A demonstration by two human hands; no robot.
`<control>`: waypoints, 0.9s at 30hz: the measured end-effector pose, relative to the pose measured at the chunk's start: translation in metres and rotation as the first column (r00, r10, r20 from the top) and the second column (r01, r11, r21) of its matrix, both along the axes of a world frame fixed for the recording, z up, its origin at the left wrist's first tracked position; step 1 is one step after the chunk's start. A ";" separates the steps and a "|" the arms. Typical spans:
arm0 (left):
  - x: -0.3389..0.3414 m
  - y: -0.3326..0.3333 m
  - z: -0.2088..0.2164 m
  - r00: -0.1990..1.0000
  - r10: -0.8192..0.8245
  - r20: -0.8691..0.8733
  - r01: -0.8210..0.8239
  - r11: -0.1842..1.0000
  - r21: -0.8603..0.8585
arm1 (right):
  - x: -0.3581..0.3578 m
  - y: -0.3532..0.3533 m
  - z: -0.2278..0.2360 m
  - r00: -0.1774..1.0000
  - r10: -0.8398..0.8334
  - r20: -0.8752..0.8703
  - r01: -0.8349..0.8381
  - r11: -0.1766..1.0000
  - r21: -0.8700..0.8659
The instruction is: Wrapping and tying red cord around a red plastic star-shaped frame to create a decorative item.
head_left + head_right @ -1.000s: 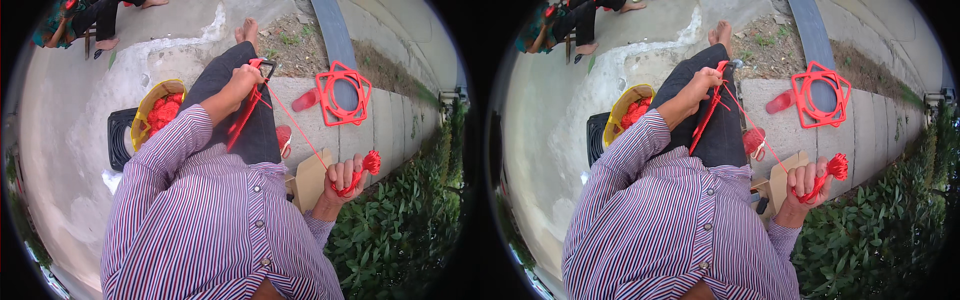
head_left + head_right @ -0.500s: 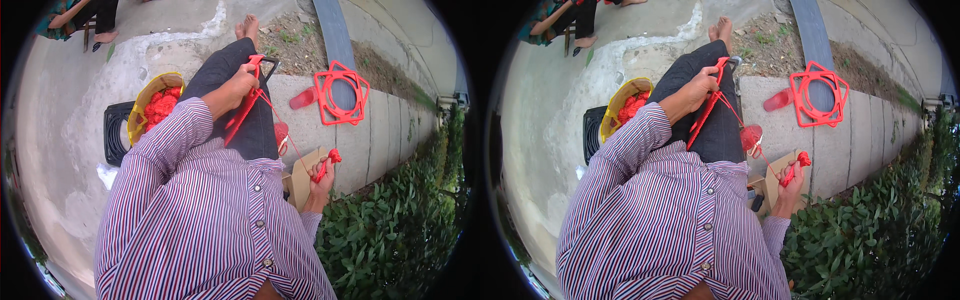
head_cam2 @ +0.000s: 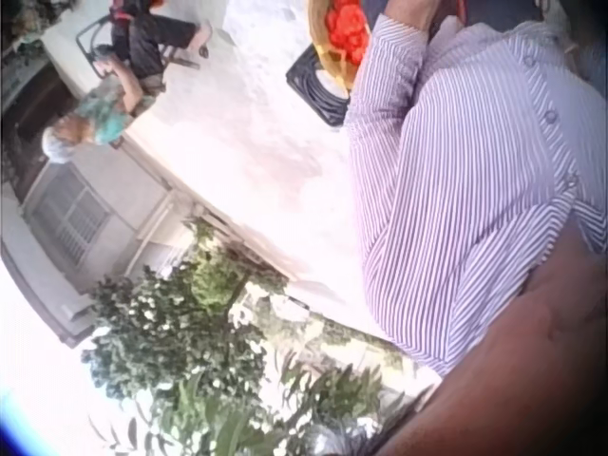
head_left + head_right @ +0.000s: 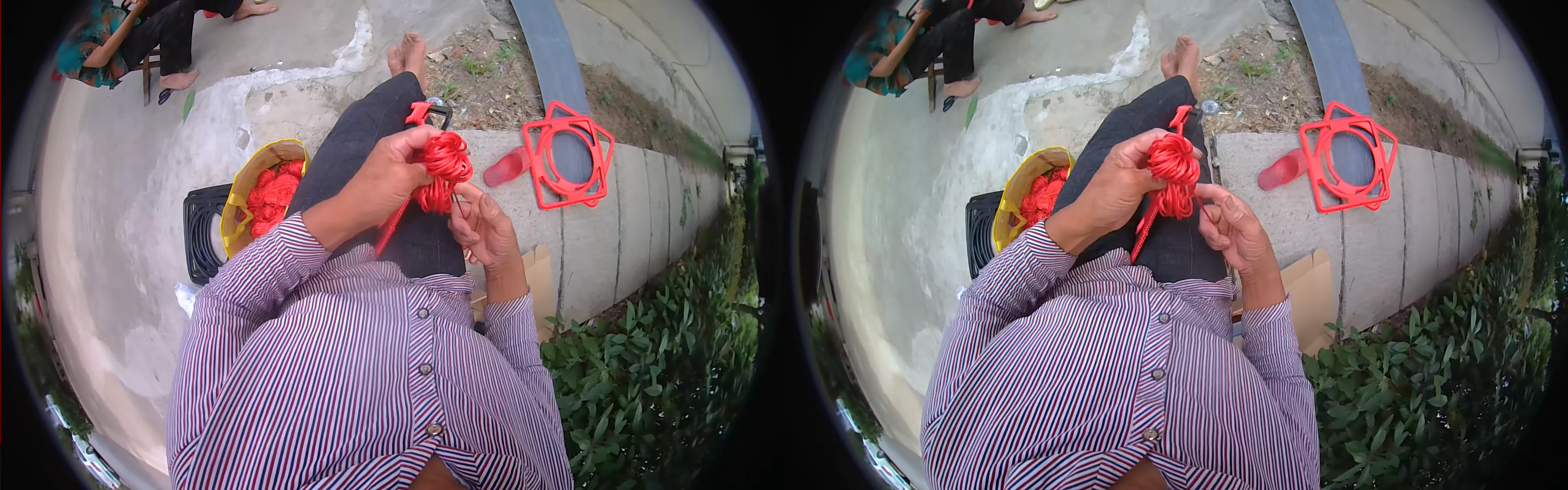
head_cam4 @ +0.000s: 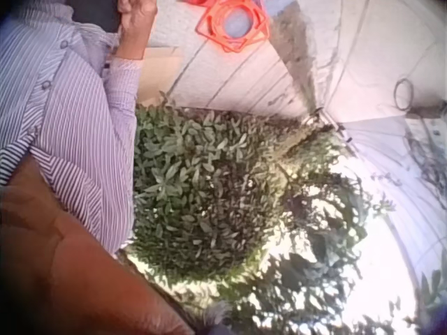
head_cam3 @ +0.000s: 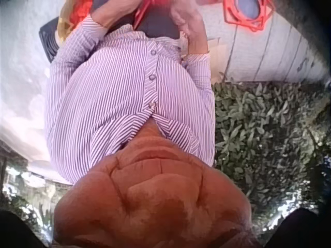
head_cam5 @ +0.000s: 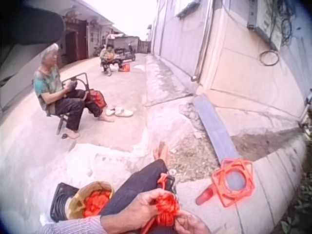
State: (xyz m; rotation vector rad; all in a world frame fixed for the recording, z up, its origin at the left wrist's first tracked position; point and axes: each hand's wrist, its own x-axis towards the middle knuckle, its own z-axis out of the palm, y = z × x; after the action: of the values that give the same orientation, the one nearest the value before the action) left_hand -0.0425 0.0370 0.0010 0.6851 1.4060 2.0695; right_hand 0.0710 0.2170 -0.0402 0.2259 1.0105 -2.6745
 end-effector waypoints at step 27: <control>-0.021 0.042 -0.079 0.747 0.149 0.648 -0.089 0.988 -0.124 | 0.036 -0.060 0.118 0.603 0.221 -0.766 -0.154 0.975 0.160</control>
State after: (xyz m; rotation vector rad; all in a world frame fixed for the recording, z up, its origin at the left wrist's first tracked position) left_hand -0.0634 0.0792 -0.0785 -0.1925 1.1181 2.0300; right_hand 0.1070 0.1569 0.0775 -1.0907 1.2529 -2.5122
